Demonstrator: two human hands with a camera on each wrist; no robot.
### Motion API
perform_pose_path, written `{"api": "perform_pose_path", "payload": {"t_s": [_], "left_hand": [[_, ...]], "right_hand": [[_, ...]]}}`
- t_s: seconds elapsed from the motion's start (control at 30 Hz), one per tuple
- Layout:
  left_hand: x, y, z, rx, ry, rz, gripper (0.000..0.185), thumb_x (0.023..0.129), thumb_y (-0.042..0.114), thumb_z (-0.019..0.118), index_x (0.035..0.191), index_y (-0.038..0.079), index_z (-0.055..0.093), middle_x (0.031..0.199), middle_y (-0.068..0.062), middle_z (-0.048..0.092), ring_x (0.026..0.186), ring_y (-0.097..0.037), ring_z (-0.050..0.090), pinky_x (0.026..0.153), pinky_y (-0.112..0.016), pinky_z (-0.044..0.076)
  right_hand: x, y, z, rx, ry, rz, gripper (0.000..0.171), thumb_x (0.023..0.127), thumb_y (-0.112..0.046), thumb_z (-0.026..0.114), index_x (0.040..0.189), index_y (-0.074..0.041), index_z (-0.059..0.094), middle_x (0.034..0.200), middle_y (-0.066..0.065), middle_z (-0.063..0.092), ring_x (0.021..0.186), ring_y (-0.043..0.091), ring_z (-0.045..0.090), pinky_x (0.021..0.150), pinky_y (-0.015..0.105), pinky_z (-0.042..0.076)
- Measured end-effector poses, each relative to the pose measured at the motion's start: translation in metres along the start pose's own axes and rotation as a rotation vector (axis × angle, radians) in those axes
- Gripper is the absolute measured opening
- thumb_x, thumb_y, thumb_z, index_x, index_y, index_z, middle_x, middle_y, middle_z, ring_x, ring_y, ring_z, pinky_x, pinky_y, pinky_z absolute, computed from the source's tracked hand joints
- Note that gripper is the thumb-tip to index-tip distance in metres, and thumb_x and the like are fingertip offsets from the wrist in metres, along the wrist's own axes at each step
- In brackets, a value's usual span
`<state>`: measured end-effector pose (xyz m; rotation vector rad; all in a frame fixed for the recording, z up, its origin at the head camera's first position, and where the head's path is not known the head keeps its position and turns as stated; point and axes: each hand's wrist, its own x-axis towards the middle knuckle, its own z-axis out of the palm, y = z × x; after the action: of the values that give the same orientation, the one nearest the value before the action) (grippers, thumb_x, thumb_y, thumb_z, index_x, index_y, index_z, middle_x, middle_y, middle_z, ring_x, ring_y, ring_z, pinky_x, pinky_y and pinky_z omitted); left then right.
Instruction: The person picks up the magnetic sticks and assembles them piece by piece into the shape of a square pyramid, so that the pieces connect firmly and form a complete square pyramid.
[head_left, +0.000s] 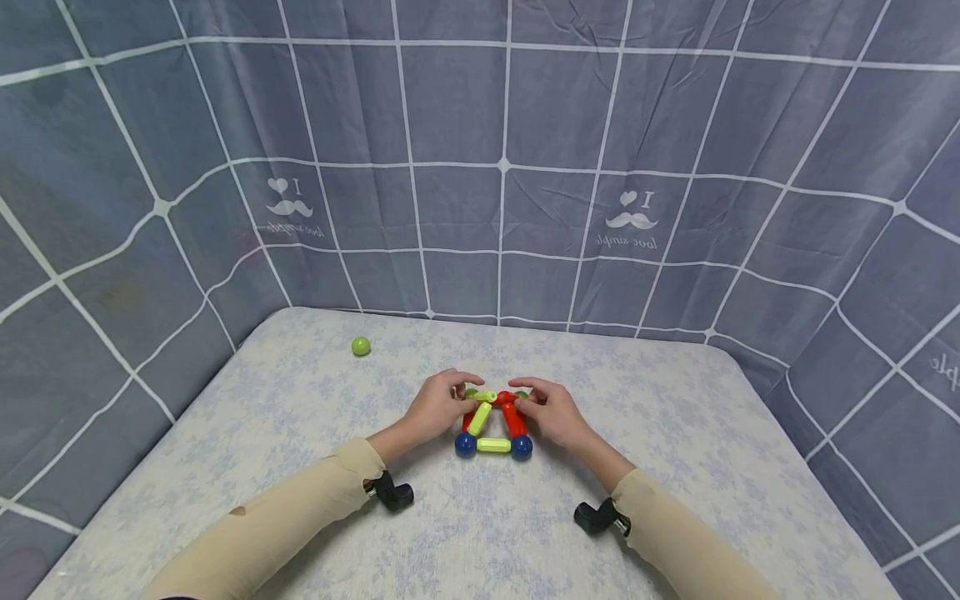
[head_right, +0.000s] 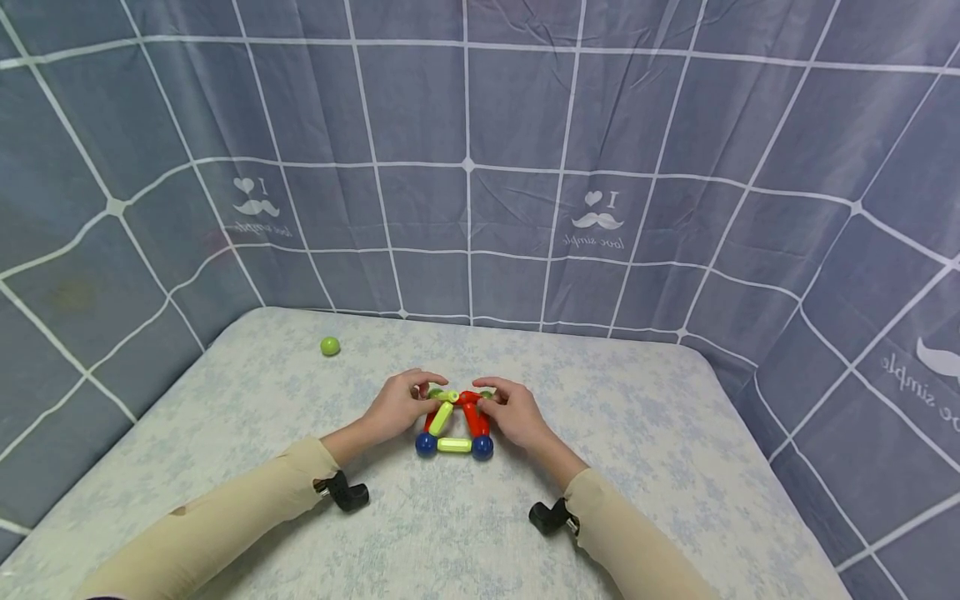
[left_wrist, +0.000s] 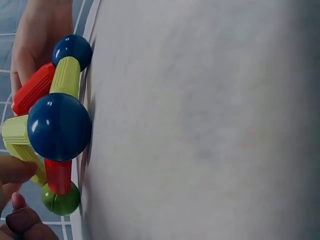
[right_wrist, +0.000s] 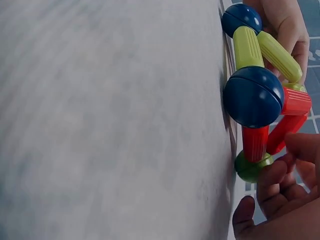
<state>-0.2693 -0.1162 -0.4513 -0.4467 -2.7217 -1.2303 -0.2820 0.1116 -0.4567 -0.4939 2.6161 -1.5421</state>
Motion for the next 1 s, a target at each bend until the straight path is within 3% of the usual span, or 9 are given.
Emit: {"api": "perform_pose_path", "payload": {"t_s": [0.2, 0.37, 0.57, 0.8, 1.0], "left_hand": [[-0.015, 0.007, -0.007, -0.058, 0.044, -0.035, 0.006, 0.083, 0.021, 0.065, 0.088, 0.022, 0.068, 0.074, 0.002, 0.052, 0.062, -0.014, 0.045, 0.052, -0.026, 0.036], [-0.024, 0.015, -0.009, -0.105, -0.024, -0.067, 0.013, 0.087, 0.032, 0.062, 0.080, 0.024, 0.070, 0.079, 0.006, 0.058, 0.070, -0.013, 0.051, 0.059, -0.027, 0.042], [-0.027, 0.018, -0.004, -0.097, -0.063, -0.074, 0.014, 0.081, 0.032, 0.070, 0.083, 0.018, 0.070, 0.074, 0.002, 0.053, 0.068, -0.013, 0.049, 0.057, -0.026, 0.040], [-0.028, 0.018, -0.001, -0.073, -0.060, -0.078, 0.014, 0.078, 0.028, 0.073, 0.083, 0.016, 0.068, 0.072, 0.003, 0.050, 0.065, -0.012, 0.047, 0.055, -0.025, 0.038], [-0.027, 0.017, 0.001, -0.064, -0.073, -0.060, 0.014, 0.079, 0.030, 0.073, 0.084, 0.018, 0.069, 0.072, 0.003, 0.050, 0.064, -0.012, 0.046, 0.053, -0.023, 0.037]], "right_hand": [[-0.008, -0.005, -0.006, 0.026, 0.048, 0.055, 0.014, 0.089, -0.025, 0.061, 0.096, -0.016, 0.069, 0.064, 0.008, 0.050, 0.046, 0.015, 0.039, 0.043, 0.026, 0.033], [-0.017, -0.009, -0.010, -0.007, -0.001, 0.074, 0.021, 0.088, -0.037, 0.061, 0.084, -0.018, 0.070, 0.065, 0.002, 0.053, 0.054, 0.015, 0.043, 0.047, 0.027, 0.036], [-0.023, -0.010, -0.009, -0.037, -0.090, 0.069, 0.016, 0.084, -0.035, 0.067, 0.091, -0.022, 0.070, 0.081, -0.001, 0.063, 0.072, 0.016, 0.051, 0.061, 0.028, 0.042], [-0.027, -0.012, -0.006, -0.036, -0.109, 0.078, 0.016, 0.083, -0.023, 0.069, 0.097, -0.014, 0.068, 0.072, 0.003, 0.055, 0.062, 0.015, 0.046, 0.049, 0.025, 0.035], [-0.028, -0.013, -0.006, -0.032, -0.123, 0.054, 0.018, 0.085, -0.017, 0.067, 0.102, -0.009, 0.067, 0.074, 0.007, 0.056, 0.062, 0.016, 0.046, 0.049, 0.026, 0.035]]}}
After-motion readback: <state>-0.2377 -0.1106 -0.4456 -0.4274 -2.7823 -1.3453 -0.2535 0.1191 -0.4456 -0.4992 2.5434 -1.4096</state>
